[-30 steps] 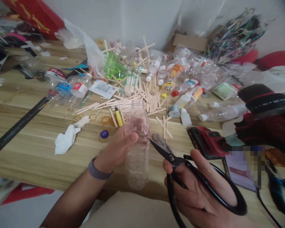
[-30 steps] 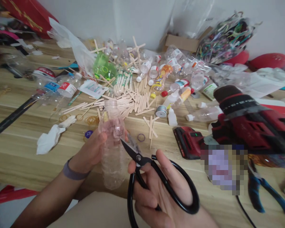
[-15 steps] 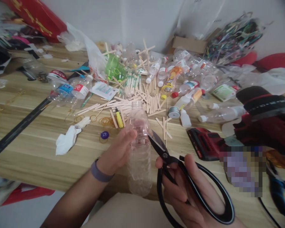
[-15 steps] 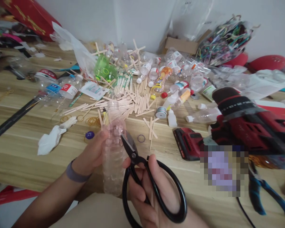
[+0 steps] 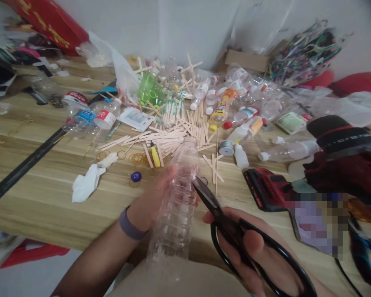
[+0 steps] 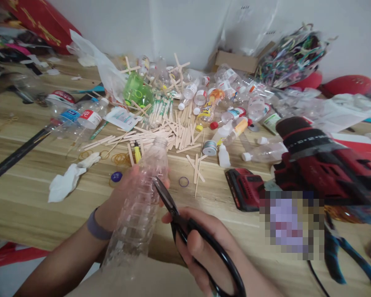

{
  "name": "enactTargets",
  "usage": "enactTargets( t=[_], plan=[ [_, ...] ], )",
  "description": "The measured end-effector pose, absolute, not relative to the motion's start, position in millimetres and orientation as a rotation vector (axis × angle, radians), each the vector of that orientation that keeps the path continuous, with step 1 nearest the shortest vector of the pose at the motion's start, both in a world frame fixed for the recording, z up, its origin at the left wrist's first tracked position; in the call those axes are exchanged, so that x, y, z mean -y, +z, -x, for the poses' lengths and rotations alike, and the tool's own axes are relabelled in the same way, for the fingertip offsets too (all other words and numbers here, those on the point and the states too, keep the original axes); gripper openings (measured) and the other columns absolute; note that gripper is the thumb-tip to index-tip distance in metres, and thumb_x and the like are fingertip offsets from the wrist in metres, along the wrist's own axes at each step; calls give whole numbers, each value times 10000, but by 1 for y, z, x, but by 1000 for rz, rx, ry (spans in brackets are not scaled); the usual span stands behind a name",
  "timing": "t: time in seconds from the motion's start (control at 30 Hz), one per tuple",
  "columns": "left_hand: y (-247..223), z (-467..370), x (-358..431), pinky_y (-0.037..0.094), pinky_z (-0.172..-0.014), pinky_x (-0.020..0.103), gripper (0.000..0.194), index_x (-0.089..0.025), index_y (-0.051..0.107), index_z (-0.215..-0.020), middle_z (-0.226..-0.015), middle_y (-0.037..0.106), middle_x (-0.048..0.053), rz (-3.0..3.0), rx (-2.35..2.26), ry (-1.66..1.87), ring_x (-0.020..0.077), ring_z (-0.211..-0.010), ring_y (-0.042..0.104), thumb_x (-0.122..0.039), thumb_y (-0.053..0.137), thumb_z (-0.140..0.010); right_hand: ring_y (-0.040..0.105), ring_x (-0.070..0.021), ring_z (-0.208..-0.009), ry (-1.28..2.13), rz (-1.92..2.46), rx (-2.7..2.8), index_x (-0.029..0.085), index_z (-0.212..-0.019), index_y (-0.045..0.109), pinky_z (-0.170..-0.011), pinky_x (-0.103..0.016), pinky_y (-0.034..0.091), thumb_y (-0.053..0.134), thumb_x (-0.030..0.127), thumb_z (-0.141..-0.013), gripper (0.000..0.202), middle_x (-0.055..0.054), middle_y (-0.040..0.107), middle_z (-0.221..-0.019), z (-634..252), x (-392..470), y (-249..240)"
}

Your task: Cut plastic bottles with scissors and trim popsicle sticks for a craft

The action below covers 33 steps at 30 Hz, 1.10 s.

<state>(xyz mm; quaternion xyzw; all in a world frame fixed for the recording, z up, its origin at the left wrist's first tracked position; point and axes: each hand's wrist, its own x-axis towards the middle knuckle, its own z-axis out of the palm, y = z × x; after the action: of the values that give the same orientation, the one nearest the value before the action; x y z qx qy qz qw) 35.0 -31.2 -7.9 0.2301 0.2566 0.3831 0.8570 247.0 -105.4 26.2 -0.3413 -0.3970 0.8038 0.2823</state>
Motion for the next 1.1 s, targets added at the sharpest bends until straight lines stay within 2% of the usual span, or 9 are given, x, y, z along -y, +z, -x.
enactTargets(
  t=[0.13, 0.23, 0.4, 0.57, 0.73, 0.83, 0.93, 1.1],
  plan=[
    [-2, -39, 35, 504, -622, 245, 506, -185, 714, -972, -823, 695, 25, -513, -566, 955, 144, -673, 627, -606, 754, -695, 271, 24, -320, 2388, 626, 619, 214, -1125, 588, -301, -76, 312, 561, 704, -852, 562, 86, 469, -658, -239, 102, 28],
    [0, -41, 37, 501, -659, 262, 529, -211, 695, -1026, -881, 691, 26, -556, -581, 1079, 162, -725, 630, -577, 799, -658, 251, 22, -306, 2484, 399, 361, 211, -1111, 622, -281, -68, 326, 547, 690, -867, 543, 87, 468, -641, -233, 99, 27],
    [2, -43, 40, 485, -765, 321, 559, -291, 667, -1100, -943, 689, 15, -751, -594, 1235, 224, -853, 635, -569, 819, -640, 270, 22, -280, 2513, 237, 230, 233, -1110, 678, -268, -70, 352, 567, 663, -871, 504, 94, 470, -605, -227, 97, 21],
    [2, -42, 42, 493, -841, 326, 553, -357, 673, -1128, -1033, 694, -5, -809, -566, 1295, 231, -958, 635, -546, 839, -636, 253, 25, -279, 2530, 172, 260, 242, -1126, 674, -272, -64, 348, 504, 684, -897, 526, 99, 447, -598, -224, 96, 21],
    [1, -45, 41, 524, -727, 287, 532, -266, 723, -1017, -920, 715, 20, -584, -549, 1200, 195, -797, 644, -576, 844, -602, 261, 25, -285, 2391, 489, 523, 234, -1067, 605, -271, -79, 330, 560, 754, -802, 585, 110, 468, -601, -221, 100, 24],
    [1, -46, 40, 536, -706, 269, 535, -223, 747, -938, -858, 728, 23, -472, -569, 1109, 174, -755, 653, -616, 833, -587, 266, 29, -312, 2256, 612, 753, 207, -1074, 592, -295, -90, 346, 578, 743, -803, 601, 91, 482, -635, -222, 102, 27],
    [1, -45, 40, 533, -682, 259, 547, -193, 748, -932, -838, 728, 28, -424, -556, 1025, 163, -725, 652, -629, 813, -608, 280, 32, -320, 2158, 696, 917, 181, -1099, 611, -295, -82, 295, 578, 718, -826, 604, 71, 487, -655, -226, 102, 30],
    [2, -41, 37, 464, -547, 240, 560, -181, 726, -964, -769, 705, 27, -421, -493, 890, 157, -620, 624, -645, 765, -653, 267, 17, -339, 2083, 920, 1113, 171, -1193, 615, -321, -111, 202, 572, 746, -806, 695, 72, 467, -614, -239, 102, 35]
  ],
)
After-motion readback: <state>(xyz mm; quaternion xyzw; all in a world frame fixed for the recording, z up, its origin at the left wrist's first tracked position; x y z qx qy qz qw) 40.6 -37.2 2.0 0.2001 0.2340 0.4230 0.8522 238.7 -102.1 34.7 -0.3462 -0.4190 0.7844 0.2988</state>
